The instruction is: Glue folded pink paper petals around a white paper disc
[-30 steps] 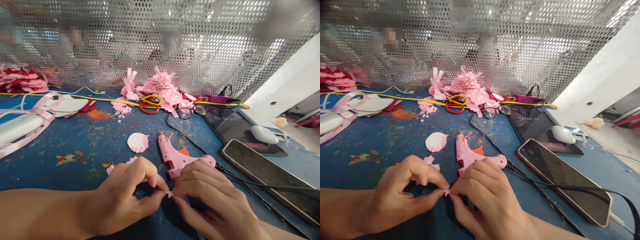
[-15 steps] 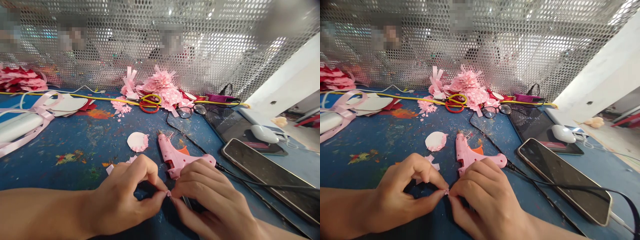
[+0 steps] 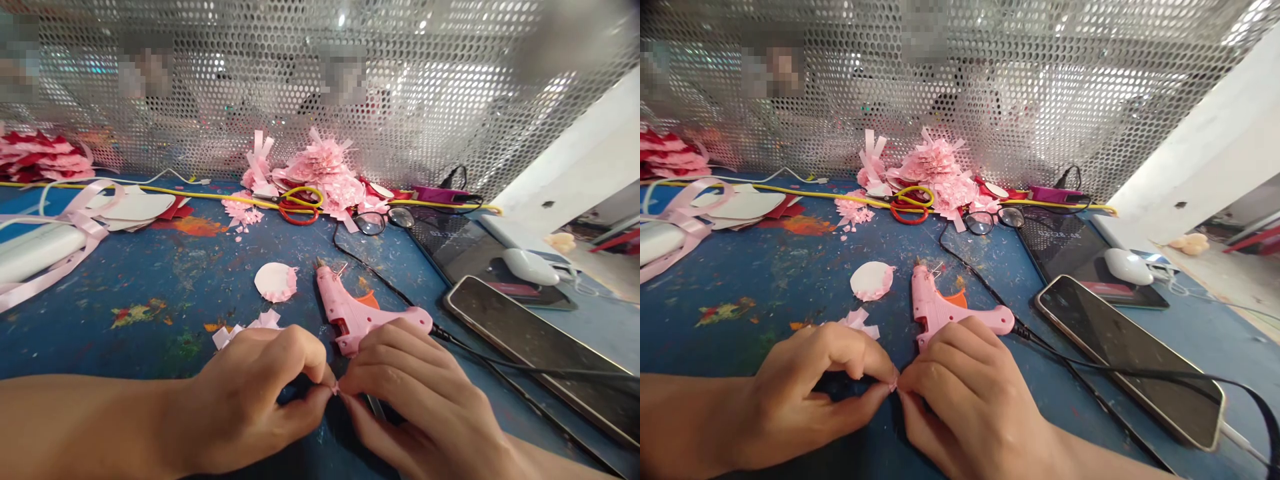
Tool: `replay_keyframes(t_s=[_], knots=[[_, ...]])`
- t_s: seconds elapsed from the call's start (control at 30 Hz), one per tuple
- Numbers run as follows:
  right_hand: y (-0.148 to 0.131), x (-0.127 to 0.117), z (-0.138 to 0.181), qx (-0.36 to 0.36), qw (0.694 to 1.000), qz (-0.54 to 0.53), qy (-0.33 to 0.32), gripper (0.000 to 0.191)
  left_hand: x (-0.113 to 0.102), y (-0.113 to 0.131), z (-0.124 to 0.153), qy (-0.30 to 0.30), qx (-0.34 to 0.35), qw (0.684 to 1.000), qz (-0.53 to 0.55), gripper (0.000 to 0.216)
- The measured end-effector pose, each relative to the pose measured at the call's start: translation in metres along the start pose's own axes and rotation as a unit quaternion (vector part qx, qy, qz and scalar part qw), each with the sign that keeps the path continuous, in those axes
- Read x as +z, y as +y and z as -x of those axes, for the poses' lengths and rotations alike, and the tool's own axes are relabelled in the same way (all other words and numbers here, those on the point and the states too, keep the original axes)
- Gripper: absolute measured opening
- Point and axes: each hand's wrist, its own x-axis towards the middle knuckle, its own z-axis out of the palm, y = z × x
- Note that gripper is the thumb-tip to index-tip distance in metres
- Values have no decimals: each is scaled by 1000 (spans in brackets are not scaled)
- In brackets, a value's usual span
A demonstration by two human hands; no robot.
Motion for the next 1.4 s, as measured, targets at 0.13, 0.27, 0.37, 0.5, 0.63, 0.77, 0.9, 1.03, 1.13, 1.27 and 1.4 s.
replay_keyframes(t_s=[0.13, 0.27, 0.37, 0.5, 0.63, 0.77, 0.9, 1.03, 1.13, 1.27, 1.4], knots=[[0, 1, 1, -12, 1000, 19, -9, 15, 1, -1, 1, -6, 46, 999, -15, 20], [-1, 1, 3, -23, 999, 30, -33, 15, 1, -1, -1, -13, 57, 998, -25, 20], [-1, 1, 3, -35, 998, 46, -40, 14, 1, -2, -2, -21, 66, 997, -26, 20], [-3, 1, 2, -61, 994, 85, -36, 19, 0, -3, 0, -46, 78, 996, -25, 19], [-7, 0, 2, -85, 989, 117, -40, 20, -1, -4, 2, -59, 96, 993, -38, 15], [-9, -6, 2, -94, 987, 124, -38, 15, -1, -1, 6, -58, 111, 992, -13, 14], [-8, -12, -2, -48, 996, 80, -7, 13, -3, 4, 4, -15, 37, 999, 31, 25], [-3, -10, -4, 8, 997, 55, 45, 13, -8, 5, -5, -17, -9, 1000, -18, 46], [-1, -7, -4, 30, 997, 36, 59, 13, -12, 4, -12, -65, -9, 998, -4, 46], [0, -5, -5, 20, 998, 29, 52, 12, -13, 2, -13, -81, 28, 995, 46, 28], [-1, -7, -6, 14, 998, 42, 44, 11, -11, 1, -14, -71, 31, 995, 60, 23]])
